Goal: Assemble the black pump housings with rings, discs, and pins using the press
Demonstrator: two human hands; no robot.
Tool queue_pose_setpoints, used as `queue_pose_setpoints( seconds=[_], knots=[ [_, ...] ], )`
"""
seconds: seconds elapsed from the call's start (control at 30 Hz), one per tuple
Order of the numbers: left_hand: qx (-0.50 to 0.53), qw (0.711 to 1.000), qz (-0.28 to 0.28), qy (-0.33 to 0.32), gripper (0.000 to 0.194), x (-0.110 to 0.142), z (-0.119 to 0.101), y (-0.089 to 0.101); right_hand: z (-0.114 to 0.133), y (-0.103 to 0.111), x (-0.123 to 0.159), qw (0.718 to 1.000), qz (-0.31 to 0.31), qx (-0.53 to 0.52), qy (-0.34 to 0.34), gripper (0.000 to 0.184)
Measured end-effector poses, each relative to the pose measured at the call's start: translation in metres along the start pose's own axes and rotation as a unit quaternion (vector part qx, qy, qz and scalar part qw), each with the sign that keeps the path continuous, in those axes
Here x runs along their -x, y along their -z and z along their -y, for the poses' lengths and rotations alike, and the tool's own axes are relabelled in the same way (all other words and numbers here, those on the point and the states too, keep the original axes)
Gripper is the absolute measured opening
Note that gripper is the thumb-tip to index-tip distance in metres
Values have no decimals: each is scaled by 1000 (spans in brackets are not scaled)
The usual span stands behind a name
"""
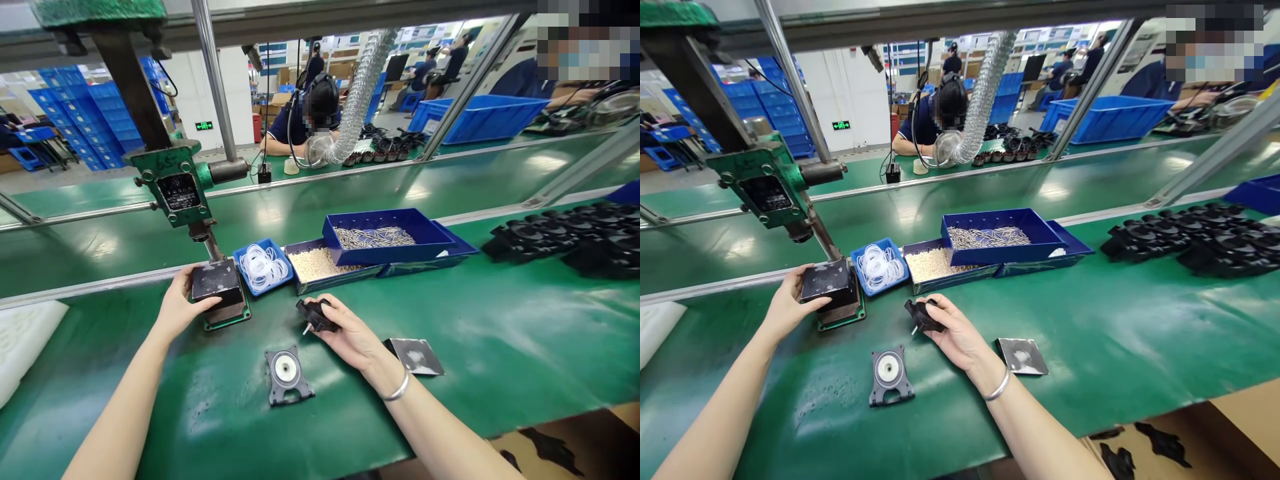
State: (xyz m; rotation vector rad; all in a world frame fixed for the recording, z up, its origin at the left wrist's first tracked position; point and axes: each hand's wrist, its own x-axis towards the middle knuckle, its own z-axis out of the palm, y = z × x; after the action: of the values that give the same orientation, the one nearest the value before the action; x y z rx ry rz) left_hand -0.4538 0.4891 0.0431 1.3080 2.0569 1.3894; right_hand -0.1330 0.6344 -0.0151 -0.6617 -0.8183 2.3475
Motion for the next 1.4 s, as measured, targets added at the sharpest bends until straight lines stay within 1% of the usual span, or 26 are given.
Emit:
queue_pose_setpoints(
  seconds=[0.1,0.17,0.27,0.3,0.33,0.37,0.43,0.47,0.5,0.53,0.57,0.6,0.63,0.67,0.7,0.77,0.83,0.93,1.03,1.17,1.27,1.33,1.4],
  knots=[
    [4,1000,-4,3,82,0,2,0,-1,0,-1,1000,14,4,17,30],
    [-4,1000,-5,3,85,-2,6,1,0,0,-1,1000,11,0,23,32],
    [-49,999,10,-10,91,-7,10,6,1,-2,-2,999,-2,-29,21,35],
    [-79,997,7,-25,94,-7,8,8,3,-2,-1,999,-5,-47,15,36],
    [-116,992,-8,-50,98,-5,4,10,4,-3,-1,998,-9,-70,5,37],
    [-156,984,-34,-85,102,-1,-3,11,6,-4,0,995,-11,-96,-7,37],
    [-219,956,-90,-171,102,17,-21,8,10,-6,3,989,-11,-147,-32,35],
    [-232,946,-90,-210,98,30,-31,4,12,-8,4,985,-10,-165,-42,33],
    [-233,941,-56,-238,92,46,-41,-3,13,-10,6,983,-7,-178,-49,31],
    [-225,942,17,-249,89,63,-49,-13,14,-12,7,981,-4,-185,-56,30],
    [-209,943,107,-236,91,79,-55,-25,15,-15,9,981,0,-185,-61,29],
    [-187,942,186,-209,99,95,-57,-39,15,-17,10,981,6,-180,-66,29],
    [-163,940,241,-180,106,108,-57,-54,15,-20,12,983,14,-168,-69,29],
    [-135,940,272,-155,109,119,-55,-68,15,-23,13,986,24,-148,-69,29],
    [-105,945,280,-134,109,127,-51,-80,14,-25,15,990,33,-119,-65,30],
    [-40,960,260,-99,101,136,-41,-98,14,-31,19,996,52,-43,-50,30],
    [25,970,231,-66,95,140,-33,-106,13,-38,24,996,68,36,-33,28],
    [110,970,213,-29,99,143,-26,-109,10,-48,30,987,91,132,-17,26],
    [166,965,205,0,105,145,-24,-111,3,-55,33,973,102,206,-1,23],
    [186,961,203,19,110,147,-21,-114,-7,-55,32,960,114,253,26,20],
    [180,962,202,24,112,148,-20,-115,-8,-54,35,946,127,292,63,17],
    [173,964,202,22,111,148,-20,-114,-6,-54,40,925,148,338,93,17],
    [168,965,202,14,110,149,-20,-114,-3,-53,46,897,172,392,115,17]
  ],
)
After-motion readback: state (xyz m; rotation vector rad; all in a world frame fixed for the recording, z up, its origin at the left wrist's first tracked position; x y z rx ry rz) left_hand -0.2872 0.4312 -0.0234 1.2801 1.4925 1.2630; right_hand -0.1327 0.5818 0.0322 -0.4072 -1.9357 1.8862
